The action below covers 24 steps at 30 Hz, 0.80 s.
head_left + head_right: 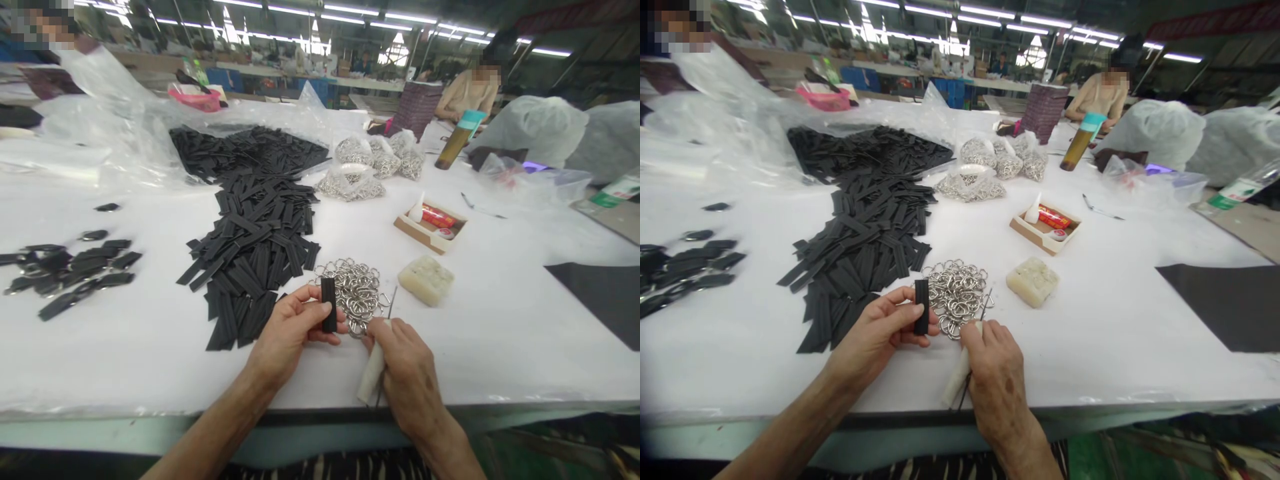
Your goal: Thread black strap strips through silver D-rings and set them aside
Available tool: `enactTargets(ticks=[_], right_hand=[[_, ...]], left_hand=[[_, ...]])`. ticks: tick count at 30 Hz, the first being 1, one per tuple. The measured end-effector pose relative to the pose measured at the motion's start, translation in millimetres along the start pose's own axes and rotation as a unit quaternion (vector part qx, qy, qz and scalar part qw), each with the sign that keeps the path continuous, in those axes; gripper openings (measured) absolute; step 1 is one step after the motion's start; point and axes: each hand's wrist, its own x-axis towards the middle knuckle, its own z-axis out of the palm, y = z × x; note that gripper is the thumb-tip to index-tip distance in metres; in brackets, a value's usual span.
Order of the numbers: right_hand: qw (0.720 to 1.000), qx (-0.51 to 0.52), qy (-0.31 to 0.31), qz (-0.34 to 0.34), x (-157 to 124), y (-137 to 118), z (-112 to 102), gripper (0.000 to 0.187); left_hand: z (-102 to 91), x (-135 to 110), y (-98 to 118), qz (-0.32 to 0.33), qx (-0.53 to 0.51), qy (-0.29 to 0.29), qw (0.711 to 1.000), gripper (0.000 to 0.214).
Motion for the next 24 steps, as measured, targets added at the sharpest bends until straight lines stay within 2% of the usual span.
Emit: enactTargets(ticks=[6,9,11,15,19,24], right_hand=[[1.0,0.016,0.02,0.004,2,2,-1,0.026],[0.996,0.064,0.039,0.048,-1,6,-2,0.021],[0.984,0.132,0.039,0.114,-2,7,-4,0.014],[0.931,0.281,0.037,0.23,5,6,-13,0.007],[0.903,0.35,0.049,0.247,14,1,-21,0.011],[0.902,0.35,0.054,0.246,15,0,-23,0.012]], left_hand=[[-0.4,-2,-4,-0.012,0.006,-0.016,1.0,0.021],[0.4,-4,-5,-0.02,0.031,-0.029,0.999,0.017],[2.1,-5,-4,-0.031,0.056,-0.04,0.997,0.015],[7.8,-8,-1,-0.057,0.115,-0.081,0.988,0.012],[12.5,-10,1,-0.082,0.136,-0.113,0.981,0.013],[13.4,-11,0,-0.093,0.148,-0.128,0.976,0.014]])
